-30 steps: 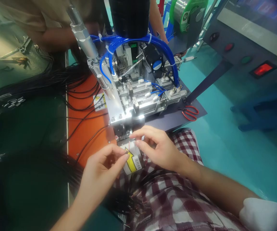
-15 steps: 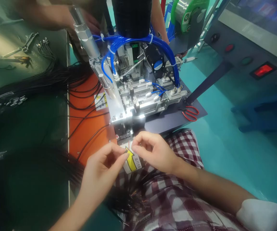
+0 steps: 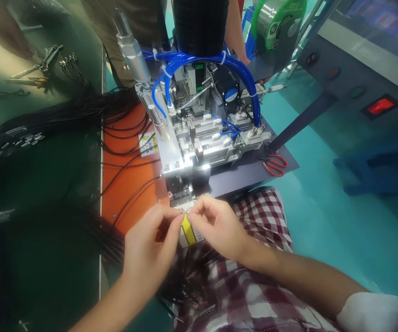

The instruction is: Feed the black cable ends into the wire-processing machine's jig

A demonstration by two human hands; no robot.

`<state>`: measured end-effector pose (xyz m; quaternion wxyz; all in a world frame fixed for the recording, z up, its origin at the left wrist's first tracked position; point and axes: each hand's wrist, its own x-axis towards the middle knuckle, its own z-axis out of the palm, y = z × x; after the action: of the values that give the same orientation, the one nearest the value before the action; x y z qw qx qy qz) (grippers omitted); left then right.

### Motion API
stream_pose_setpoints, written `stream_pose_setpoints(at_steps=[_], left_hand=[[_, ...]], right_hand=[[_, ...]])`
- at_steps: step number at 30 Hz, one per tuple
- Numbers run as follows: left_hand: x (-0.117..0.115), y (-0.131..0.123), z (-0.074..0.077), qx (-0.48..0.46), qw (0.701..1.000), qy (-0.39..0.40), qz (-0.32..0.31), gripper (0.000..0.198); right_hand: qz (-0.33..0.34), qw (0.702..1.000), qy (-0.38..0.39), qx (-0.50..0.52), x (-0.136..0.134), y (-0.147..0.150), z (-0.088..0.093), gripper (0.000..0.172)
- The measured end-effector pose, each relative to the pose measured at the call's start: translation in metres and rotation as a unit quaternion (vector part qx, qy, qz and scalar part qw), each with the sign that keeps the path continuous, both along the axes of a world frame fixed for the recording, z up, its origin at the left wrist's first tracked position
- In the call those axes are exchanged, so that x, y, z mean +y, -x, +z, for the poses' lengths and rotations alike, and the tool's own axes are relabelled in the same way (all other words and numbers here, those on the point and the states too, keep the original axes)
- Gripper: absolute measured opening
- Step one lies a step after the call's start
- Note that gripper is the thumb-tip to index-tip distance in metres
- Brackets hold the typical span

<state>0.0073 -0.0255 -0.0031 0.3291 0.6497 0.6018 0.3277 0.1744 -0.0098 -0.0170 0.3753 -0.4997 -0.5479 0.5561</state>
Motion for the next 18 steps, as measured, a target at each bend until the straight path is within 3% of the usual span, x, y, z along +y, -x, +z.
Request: stream_pose_setpoints(at_steps=[3, 6, 10, 18], left_hand=[[-0.003, -0.001, -0.003, 0.060, 0.995, -0.074, -0.019, 0.009], [-0.003, 0.000, -0.003, 0.046, 0.998, -0.050, -0.019, 0.010], [-0.002, 0.001, -0.001, 0.020, 1.000, -0.008, -0.015, 0.015], [-0.001, 0.001, -0.002, -0.014, 0.999, 0.033, -0.001, 0.017]], right_hand=[[0.008, 1.000, -0.012, -0.017, 0.000, -0.002, -0.003, 0.012], [-0.020, 0.990, -0.120, -0.073, 0.002, -0.010, -0.001, 0.004], [-0.033, 0.956, -0.270, -0.115, 0.003, -0.015, 0.001, 0.014], [-0.010, 0.867, -0.427, -0.256, 0.000, -0.014, -0.006, 0.023]])
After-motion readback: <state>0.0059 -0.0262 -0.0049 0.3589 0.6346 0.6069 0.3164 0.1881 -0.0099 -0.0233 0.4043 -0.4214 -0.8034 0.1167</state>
